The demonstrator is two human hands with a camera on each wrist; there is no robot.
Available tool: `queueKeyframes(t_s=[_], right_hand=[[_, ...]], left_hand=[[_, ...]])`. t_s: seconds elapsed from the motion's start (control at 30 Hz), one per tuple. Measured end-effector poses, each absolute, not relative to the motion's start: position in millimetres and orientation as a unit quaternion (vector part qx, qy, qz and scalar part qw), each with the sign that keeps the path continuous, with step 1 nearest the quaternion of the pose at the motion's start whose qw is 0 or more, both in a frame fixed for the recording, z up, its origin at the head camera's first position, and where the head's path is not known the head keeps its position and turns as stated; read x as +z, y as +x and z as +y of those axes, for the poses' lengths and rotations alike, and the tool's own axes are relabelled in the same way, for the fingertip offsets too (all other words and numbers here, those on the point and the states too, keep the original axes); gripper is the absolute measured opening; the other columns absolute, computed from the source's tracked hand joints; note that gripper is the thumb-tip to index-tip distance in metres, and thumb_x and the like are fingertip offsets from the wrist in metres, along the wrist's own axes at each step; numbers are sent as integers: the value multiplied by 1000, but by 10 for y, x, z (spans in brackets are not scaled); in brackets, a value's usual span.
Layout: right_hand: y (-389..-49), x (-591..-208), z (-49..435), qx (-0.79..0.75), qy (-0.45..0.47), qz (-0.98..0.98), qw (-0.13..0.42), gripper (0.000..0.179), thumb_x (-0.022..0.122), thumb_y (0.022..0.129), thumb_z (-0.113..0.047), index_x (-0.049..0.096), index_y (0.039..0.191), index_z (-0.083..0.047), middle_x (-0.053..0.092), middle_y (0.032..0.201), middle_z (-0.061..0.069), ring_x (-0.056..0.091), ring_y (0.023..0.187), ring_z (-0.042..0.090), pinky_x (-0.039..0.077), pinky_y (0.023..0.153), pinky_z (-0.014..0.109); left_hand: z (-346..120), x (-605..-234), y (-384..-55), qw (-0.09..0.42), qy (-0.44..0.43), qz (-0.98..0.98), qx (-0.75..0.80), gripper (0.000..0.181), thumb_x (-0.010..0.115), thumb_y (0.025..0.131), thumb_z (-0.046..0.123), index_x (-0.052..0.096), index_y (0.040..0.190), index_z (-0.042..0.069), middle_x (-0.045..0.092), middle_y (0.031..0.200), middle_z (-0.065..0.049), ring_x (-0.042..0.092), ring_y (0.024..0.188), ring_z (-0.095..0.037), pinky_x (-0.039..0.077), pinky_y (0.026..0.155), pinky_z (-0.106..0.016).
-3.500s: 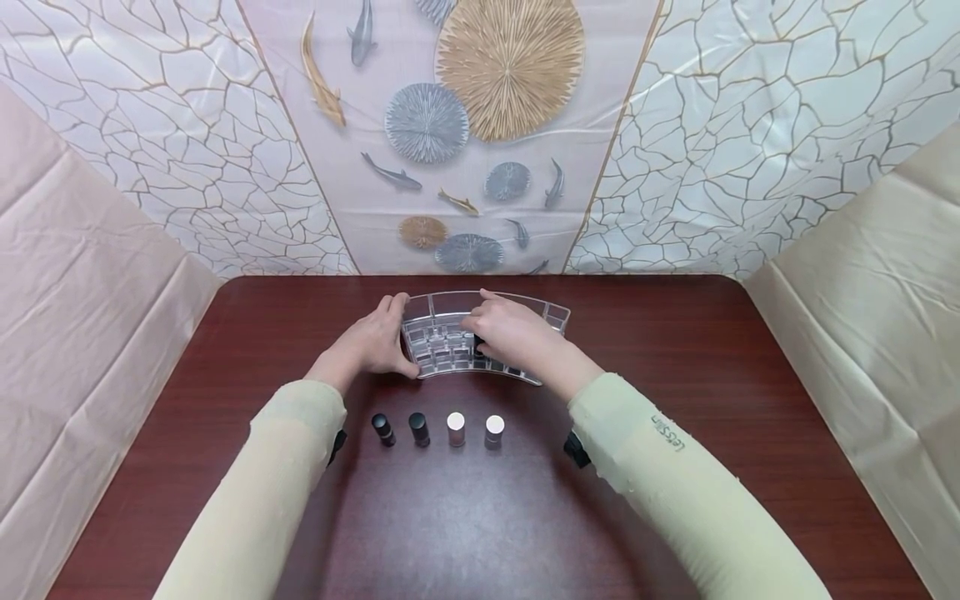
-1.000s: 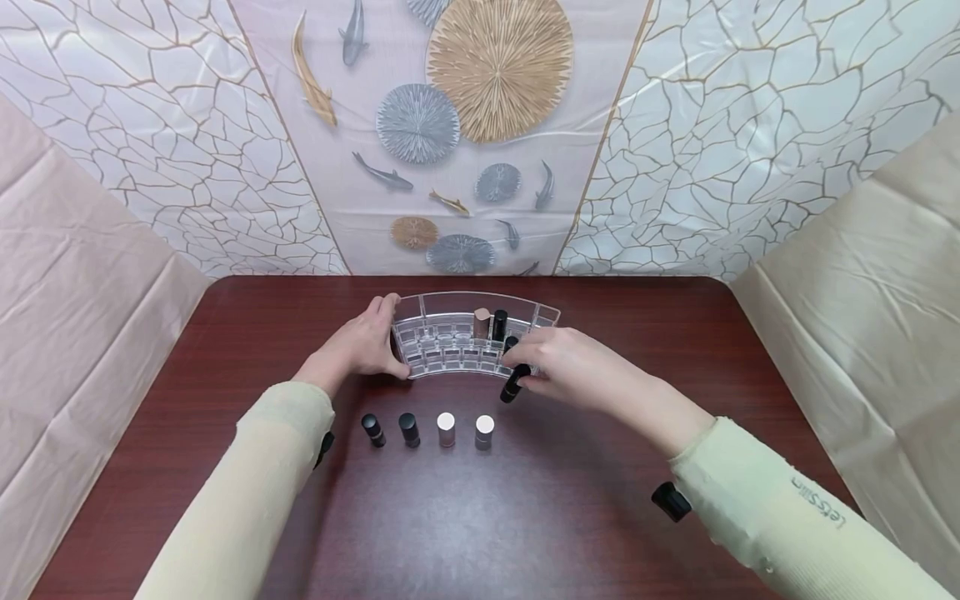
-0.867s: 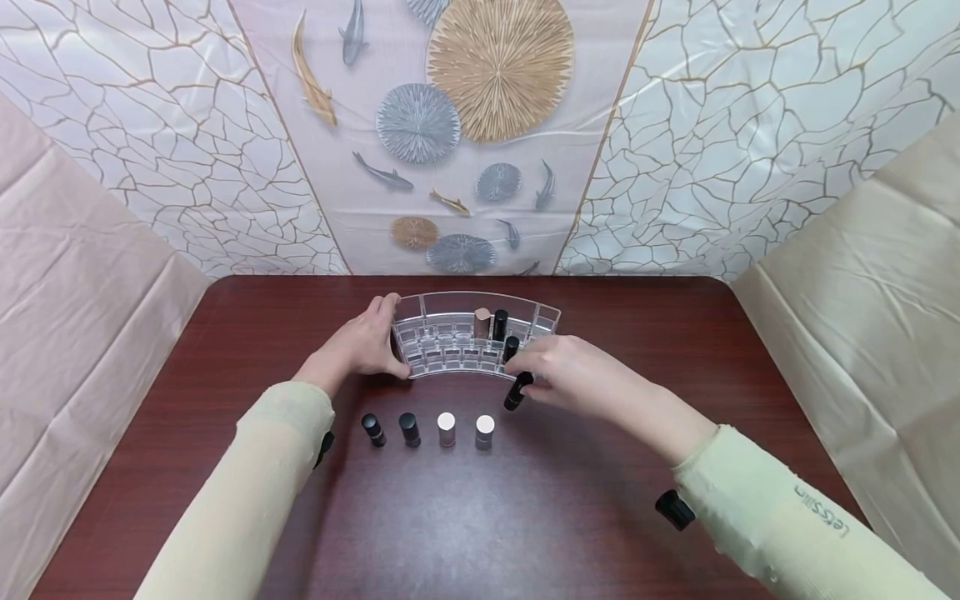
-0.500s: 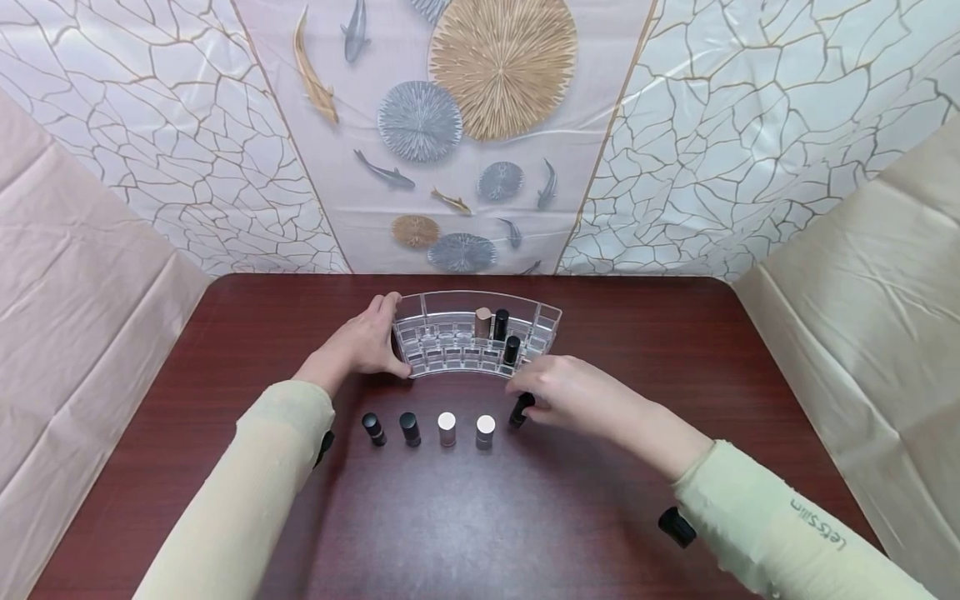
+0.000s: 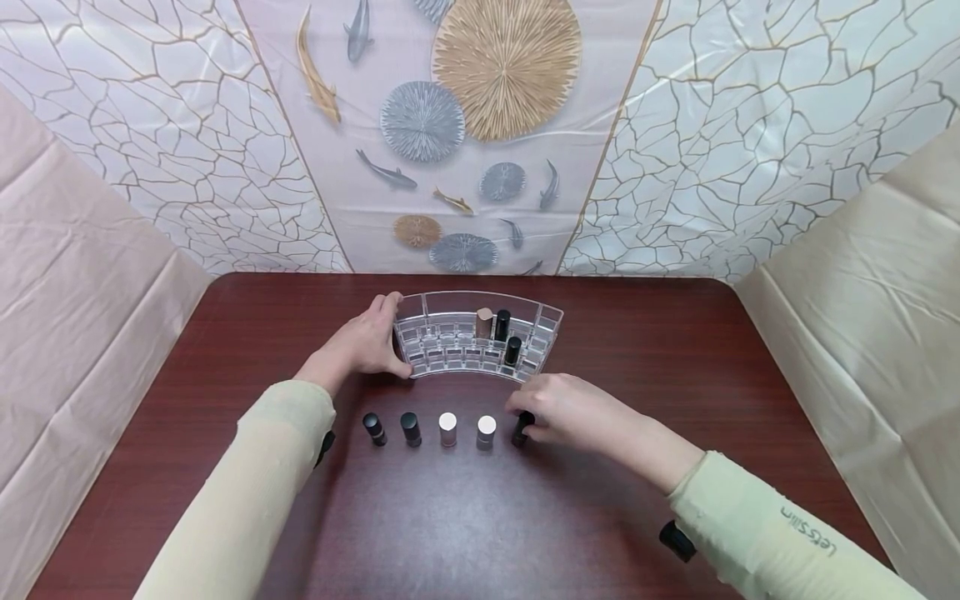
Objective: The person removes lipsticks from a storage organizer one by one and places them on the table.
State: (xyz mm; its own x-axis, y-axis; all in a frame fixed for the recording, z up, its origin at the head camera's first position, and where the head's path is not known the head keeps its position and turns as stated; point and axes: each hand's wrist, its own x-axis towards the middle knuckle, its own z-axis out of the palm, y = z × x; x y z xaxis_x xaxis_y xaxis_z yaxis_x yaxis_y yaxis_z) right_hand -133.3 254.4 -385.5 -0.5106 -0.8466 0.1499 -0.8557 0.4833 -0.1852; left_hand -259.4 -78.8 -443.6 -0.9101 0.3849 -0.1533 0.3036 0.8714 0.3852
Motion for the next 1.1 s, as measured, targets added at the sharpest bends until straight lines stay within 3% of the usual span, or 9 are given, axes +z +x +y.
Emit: queueKeyframes(t_s=[0.77, 1.1], right_hand=[[-1306, -3937, 2549, 118, 477, -871, -6, 28, 89, 83, -4, 78, 109, -5, 77, 103, 5, 74, 96, 18, 62, 82, 35], [-1296, -3837, 2556, 106, 466, -879, -5, 36, 90, 85, -16, 78, 116, -3, 78, 110, 6, 74, 101, 21, 62, 86, 40]], left_hand=[[-782, -4427, -2578, 117, 177, 961, 177, 134, 98, 69, 47, 16, 166, 3, 37, 157, -23, 55, 127, -37, 47, 114, -49], [-789, -4444, -2590, 114, 180, 961, 178, 133, 98, 69, 46, 17, 166, 2, 38, 155, -23, 56, 126, -37, 48, 113, -49]])
